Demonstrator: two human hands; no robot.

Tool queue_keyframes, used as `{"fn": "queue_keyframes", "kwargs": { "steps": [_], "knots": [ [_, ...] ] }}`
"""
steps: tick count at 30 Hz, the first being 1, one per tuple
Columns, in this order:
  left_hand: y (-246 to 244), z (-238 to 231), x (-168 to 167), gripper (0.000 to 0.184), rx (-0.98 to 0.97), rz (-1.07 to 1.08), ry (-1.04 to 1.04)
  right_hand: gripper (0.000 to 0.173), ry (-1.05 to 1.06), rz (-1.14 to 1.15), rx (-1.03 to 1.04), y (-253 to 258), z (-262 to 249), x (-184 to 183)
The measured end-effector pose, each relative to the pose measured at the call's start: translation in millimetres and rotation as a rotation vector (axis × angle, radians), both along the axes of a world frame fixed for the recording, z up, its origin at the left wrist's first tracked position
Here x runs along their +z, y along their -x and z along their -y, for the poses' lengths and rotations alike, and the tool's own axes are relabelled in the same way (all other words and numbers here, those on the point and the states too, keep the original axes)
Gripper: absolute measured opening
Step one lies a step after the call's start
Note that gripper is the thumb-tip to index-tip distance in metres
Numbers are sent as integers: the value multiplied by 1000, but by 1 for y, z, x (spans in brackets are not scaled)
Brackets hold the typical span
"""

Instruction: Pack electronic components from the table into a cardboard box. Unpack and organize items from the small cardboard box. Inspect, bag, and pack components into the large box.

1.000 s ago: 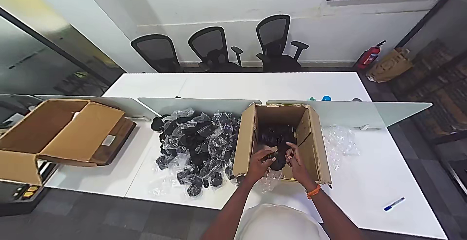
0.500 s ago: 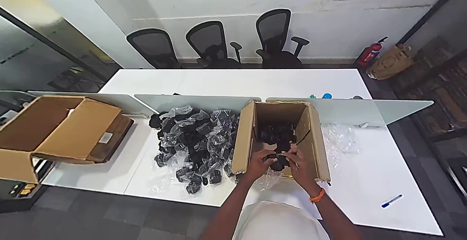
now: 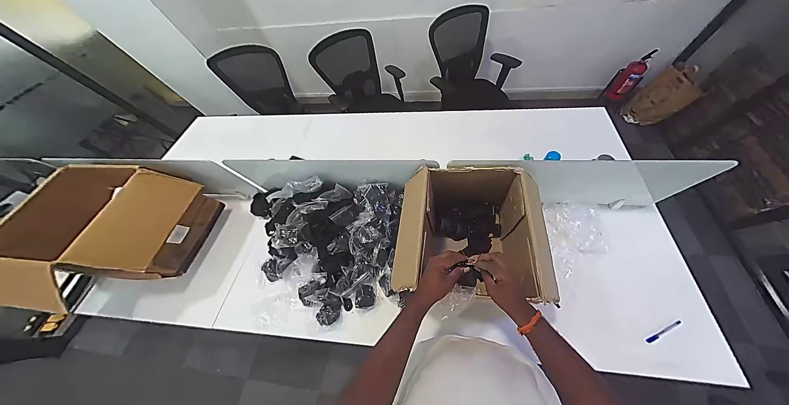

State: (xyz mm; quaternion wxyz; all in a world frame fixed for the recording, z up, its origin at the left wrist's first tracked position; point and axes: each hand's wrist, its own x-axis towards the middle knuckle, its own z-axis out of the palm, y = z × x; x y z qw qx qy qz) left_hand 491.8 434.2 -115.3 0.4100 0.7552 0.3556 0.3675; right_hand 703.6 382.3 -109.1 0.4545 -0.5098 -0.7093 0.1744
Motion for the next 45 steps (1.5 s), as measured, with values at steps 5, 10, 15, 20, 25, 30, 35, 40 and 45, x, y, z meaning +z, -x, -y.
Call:
{"fn": "queue_keyframes", "kwargs": {
  "steps": [5,10,15,20,25,30,35,40,45],
  "knots": [
    [-1,2,0,23,-25,-94,1,16,-17,43,20,0,0,-3],
    [0,2,0,22,-44,-116,-12,17,35,13,-1,0,0,-1],
    [-1,2,0,22,-46,-113,-14,28,175,-96,-13,0,1,1],
    [-3,7,2,27,-52,-182,-54,22,298,-158,-20,1,1,8],
    [-4,8,-1,23,-41,-123,-74,14,286,-343,139,-4,-1,8],
    [-2,6,0,22,-26,-52,-16,27,415,-650,173,-10,4,19],
    [-2,4,-1,23,-60,-74,-16,13,476,-584,45,-9,2,18],
    [-2,4,-2,22,-52,-121,-68,13,502,-487,107,-4,-5,14],
    [-3,5,-4,24,-60,-164,-59,20,566,-361,93,-3,-7,13]
  ]
}}
